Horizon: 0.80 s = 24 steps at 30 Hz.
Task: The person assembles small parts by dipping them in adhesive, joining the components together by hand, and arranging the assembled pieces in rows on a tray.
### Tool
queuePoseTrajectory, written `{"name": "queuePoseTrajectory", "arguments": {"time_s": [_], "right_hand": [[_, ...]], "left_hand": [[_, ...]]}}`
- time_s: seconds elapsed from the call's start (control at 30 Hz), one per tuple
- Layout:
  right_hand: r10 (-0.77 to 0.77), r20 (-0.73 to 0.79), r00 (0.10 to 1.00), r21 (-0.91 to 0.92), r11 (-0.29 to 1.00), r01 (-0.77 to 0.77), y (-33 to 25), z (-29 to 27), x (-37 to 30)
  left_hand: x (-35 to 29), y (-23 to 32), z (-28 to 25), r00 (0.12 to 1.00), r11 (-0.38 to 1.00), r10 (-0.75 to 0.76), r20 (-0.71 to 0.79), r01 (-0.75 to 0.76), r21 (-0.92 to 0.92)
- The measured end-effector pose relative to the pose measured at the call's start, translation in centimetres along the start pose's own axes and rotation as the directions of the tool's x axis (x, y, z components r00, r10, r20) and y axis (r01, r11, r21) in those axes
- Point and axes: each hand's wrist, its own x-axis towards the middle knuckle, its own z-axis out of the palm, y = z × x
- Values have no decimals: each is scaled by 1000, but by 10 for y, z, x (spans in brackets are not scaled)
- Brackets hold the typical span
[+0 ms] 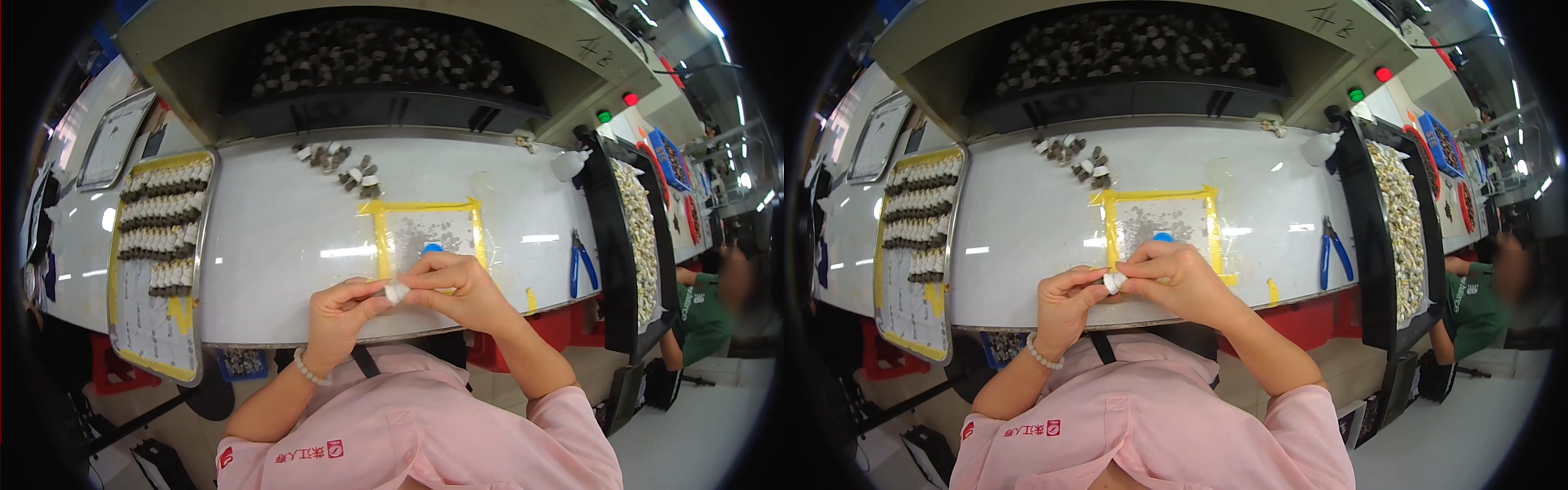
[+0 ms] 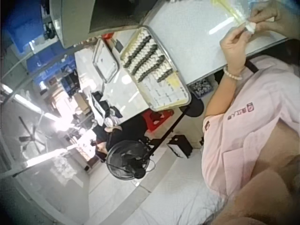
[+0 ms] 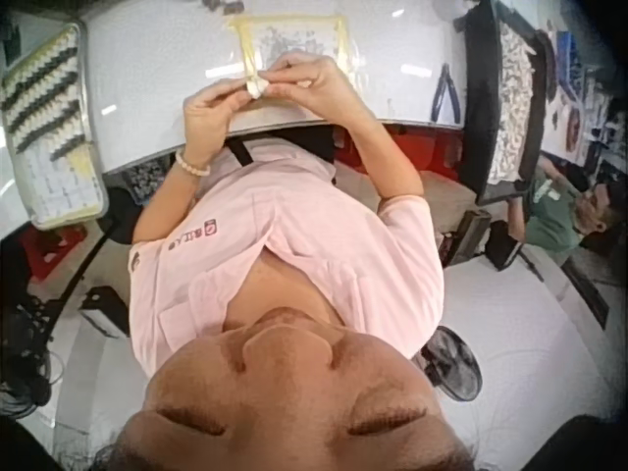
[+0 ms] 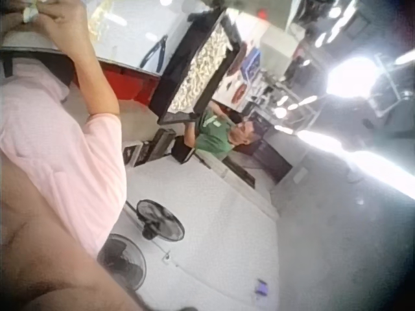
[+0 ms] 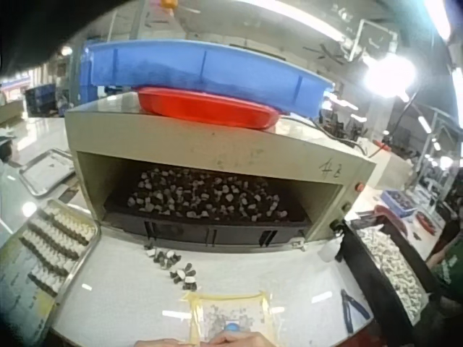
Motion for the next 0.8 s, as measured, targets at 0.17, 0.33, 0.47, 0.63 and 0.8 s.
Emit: {"name": "queuePoseTrajectory", "arguments": {"time_s": [0.17,0.33,0.47,0.63,0.8], "right_hand": [[62,63,996,-52,997,-59,7,-30,5],[-44,-522,852,-483,838,-253,54,-121,32],[-206,-597,775,-699,607,-378,93,-175,53],[-226,-539,811,-787,479,-389,125,-200,65],[-164,-505,847,-785,495,-372,113,-198,40]], "left_hand": [[3,9,3,993,993,-117,-25,118,5],[-8,49,-27,980,979,125,-156,-96,181],[-44,100,-78,826,778,443,-349,-161,607],[-85,150,-136,562,626,645,-518,1,780],[-103,159,-192,492,494,685,-537,228,839]]}}
